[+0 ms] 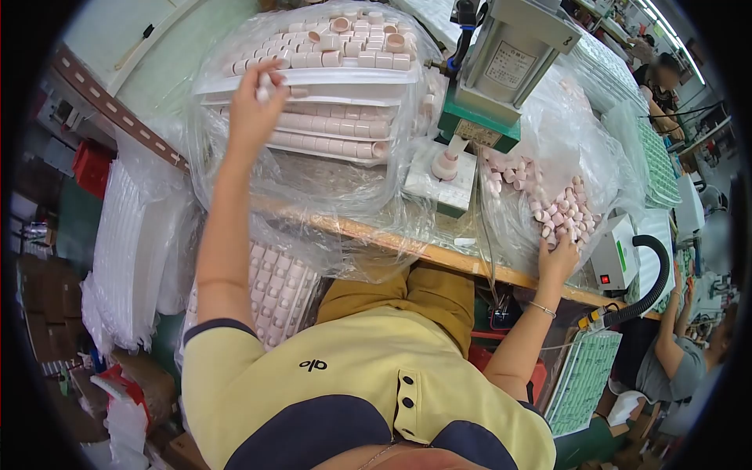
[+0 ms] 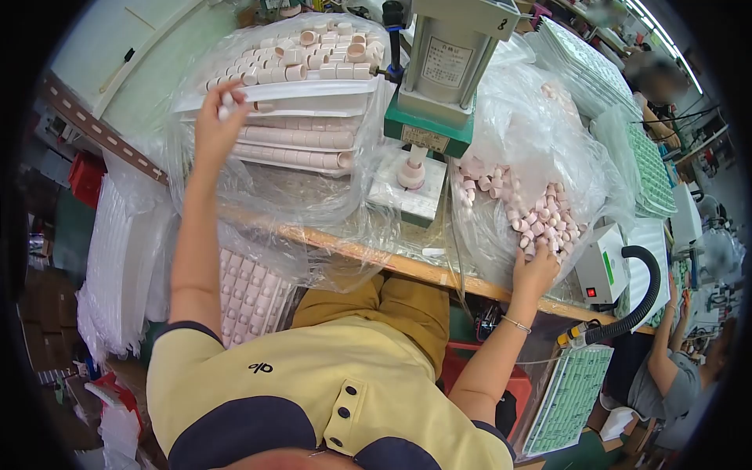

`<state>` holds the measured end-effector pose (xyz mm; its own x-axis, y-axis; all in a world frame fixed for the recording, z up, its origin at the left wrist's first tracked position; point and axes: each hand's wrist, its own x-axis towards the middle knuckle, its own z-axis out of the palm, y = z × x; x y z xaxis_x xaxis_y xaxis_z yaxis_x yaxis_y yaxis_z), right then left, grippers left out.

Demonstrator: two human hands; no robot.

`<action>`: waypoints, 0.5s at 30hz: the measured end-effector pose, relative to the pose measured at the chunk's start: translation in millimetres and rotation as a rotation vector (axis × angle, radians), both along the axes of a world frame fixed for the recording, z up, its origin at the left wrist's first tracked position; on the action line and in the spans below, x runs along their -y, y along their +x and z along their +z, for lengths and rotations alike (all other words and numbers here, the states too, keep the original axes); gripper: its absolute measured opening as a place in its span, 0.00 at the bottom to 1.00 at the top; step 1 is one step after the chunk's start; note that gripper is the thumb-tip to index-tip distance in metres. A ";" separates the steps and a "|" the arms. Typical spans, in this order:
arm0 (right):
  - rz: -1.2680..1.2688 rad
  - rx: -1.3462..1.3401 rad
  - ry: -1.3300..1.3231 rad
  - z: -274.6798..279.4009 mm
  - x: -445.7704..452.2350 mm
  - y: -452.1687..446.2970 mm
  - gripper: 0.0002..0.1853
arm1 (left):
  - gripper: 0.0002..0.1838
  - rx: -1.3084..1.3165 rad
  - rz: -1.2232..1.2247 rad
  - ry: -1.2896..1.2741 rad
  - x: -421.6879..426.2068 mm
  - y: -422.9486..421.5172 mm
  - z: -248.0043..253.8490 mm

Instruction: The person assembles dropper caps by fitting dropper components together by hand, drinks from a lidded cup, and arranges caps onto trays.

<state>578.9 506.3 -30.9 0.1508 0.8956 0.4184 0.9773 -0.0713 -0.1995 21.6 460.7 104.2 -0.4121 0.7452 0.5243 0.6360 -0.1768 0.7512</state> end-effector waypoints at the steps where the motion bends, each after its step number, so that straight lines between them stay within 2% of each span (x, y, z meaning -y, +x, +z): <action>1: -0.021 0.035 -0.060 -1.6 4.2 5.8 0.19 | 0.21 -0.283 0.104 -0.046 -12.6 -20.4 9.8; 3: -0.044 0.069 -0.119 -3.8 6.1 11.4 0.18 | 0.20 -0.649 0.230 -0.122 -42.8 -54.3 20.6; 4: -0.019 0.025 -0.159 -5.4 5.4 12.3 0.18 | 0.20 -0.650 0.229 -0.123 -52.6 -57.5 27.4; 6: 0.000 -0.022 -0.193 -2.4 6.0 8.9 0.18 | 0.23 -0.734 0.214 -0.496 -68.0 -59.9 41.2; 7: 0.001 0.016 -0.151 3.7 10.3 0.1 0.17 | 0.23 -0.735 0.208 -0.489 -72.7 -58.1 46.9; 9: -0.010 0.056 -0.107 8.1 11.2 -4.1 0.17 | 0.24 -0.788 0.199 -0.710 -81.1 -54.6 53.6; 13: -0.020 0.076 -0.107 11.0 5.3 -8.8 0.22 | 0.22 -0.817 0.198 -0.608 -75.2 -54.8 44.8; 15: 0.014 0.061 -0.055 26.1 9.7 -16.4 0.19 | 0.18 -0.817 0.244 -0.372 -69.0 -55.7 36.5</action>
